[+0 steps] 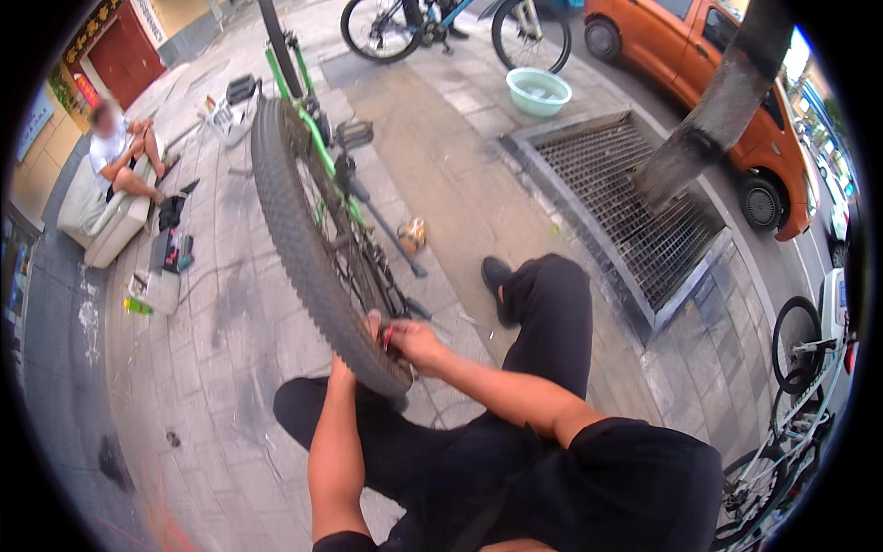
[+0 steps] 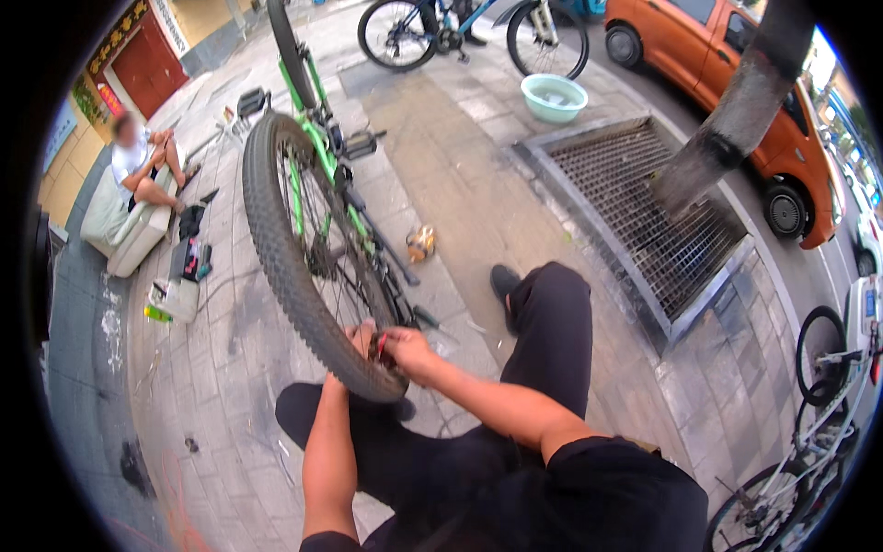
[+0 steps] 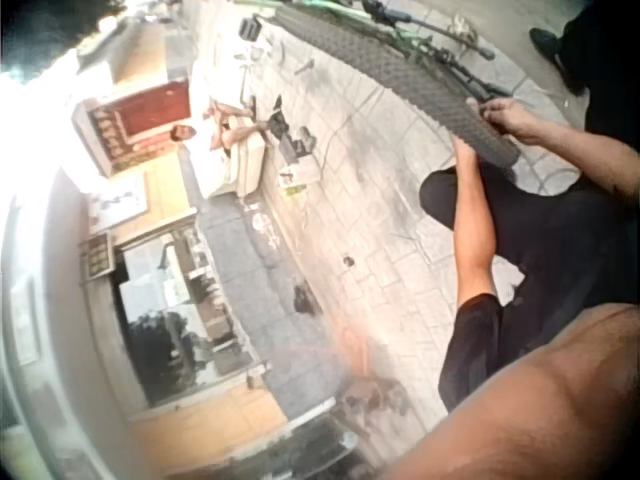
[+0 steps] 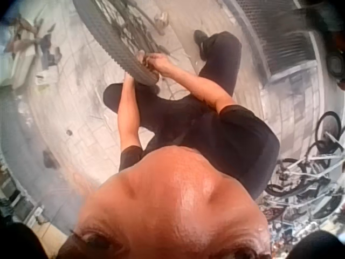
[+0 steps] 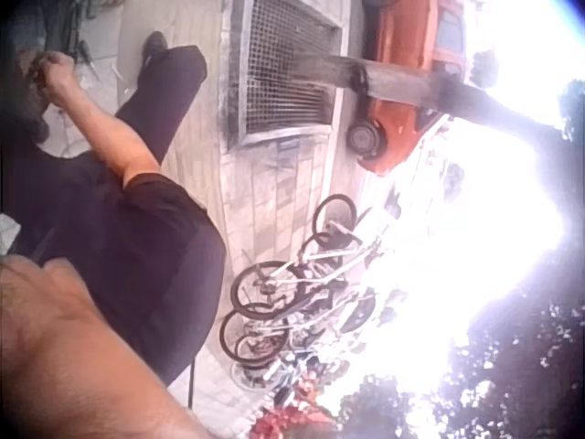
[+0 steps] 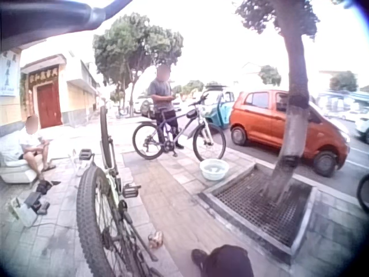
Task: The person is sitting on the sidewalk and repeatedly uses a spoke wrench to adjust the tension of the spokes on the rear wheel of a green bicycle. They rotate the wheel to access different spokes and continue the adjustment process throughout the clip.
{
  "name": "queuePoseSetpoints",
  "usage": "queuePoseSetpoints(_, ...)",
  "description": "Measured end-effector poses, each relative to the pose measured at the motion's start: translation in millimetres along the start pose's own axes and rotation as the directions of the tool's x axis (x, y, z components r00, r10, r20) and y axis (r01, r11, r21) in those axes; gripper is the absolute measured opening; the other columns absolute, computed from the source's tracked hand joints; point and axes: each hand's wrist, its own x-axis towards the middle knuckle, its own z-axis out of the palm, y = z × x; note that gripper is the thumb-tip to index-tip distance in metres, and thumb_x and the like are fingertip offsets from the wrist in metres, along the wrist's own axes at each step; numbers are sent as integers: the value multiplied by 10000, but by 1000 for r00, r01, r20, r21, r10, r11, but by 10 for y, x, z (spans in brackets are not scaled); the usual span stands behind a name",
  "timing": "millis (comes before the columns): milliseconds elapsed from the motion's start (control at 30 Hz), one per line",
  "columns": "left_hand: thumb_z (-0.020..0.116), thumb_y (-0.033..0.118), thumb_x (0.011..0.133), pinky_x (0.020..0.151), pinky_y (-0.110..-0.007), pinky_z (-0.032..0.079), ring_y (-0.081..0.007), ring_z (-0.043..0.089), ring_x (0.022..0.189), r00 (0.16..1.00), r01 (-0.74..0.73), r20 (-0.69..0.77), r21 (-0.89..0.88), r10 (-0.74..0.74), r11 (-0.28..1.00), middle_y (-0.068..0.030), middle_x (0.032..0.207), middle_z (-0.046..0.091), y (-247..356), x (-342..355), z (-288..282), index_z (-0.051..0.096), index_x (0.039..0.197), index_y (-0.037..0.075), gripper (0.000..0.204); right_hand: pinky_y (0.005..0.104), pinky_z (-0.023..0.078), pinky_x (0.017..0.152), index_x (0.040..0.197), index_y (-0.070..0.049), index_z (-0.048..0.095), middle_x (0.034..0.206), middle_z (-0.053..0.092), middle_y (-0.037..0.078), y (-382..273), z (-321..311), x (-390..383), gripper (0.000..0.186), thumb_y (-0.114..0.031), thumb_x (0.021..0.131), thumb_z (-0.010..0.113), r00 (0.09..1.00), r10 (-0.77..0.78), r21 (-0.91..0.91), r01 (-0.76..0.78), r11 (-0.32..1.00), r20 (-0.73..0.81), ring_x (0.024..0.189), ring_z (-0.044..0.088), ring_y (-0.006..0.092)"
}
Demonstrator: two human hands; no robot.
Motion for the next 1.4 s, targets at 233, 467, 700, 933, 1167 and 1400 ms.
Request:
queuePoseSetpoints(233,661,390,995,462,-305,477,-135,571,507,635,741,506,-611,-583,278,-32,643,604,292,94,-132,642,795,39,404,271,509,672,1176,1,678,935,709,42,-31,15,-64,230,-151,1048,562,1000,16,218,-16,976,2,748,640,127)
queuePoseSetpoints(467,670,414,981,494,-320,493,-149,585,525,731,682,403,-464,-551,565,-27,628,603,34,12,-26,652,796,35,422,262,507,663,1115,10,685,876,711,36,-107,148,-85,198,-112,1035,551,991,-129,-10,128,992,-29,746,653,119)
queuePoseSetpoints(700,626,439,991,532,-338,456,-150,610,584,803,594,354,-545,-480,592,-53,647,649,439,144,-404,728,862,-6,475,278,505,719,1120,3,716,885,693,-5,-104,96,-115,209,-113,1032,567,993,-116,-6,116,993,-15,782,607,90)
queuePoseSetpoints(933,636,412,988,541,-309,437,-117,558,570,590,805,461,-404,-663,436,-28,624,604,692,300,-601,697,810,-11,463,238,490,795,1265,-5,689,1016,721,5,-97,18,-203,293,-145,1027,590,992,-75,-121,86,989,97,878,606,62)
queuePoseSetpoints(1167,629,396,995,550,-334,417,-129,489,577,659,751,402,-400,-635,526,-30,609,553,377,150,-430,635,755,-10,471,297,471,964,1269,-11,663,1096,695,41,-277,-108,-167,314,-122,986,583,935,-30,-421,188,887,354,1043,597,120)
queuePoseSetpoints(1400,640,337,995,558,-277,477,-101,566,617,649,758,471,-470,-598,452,-32,729,617,403,180,-466,692,899,-14,367,275,493,782,1191,-38,713,932,677,-10,-501,-163,-152,329,-300,1020,609,919,131,-399,31,916,371,844,582,74)
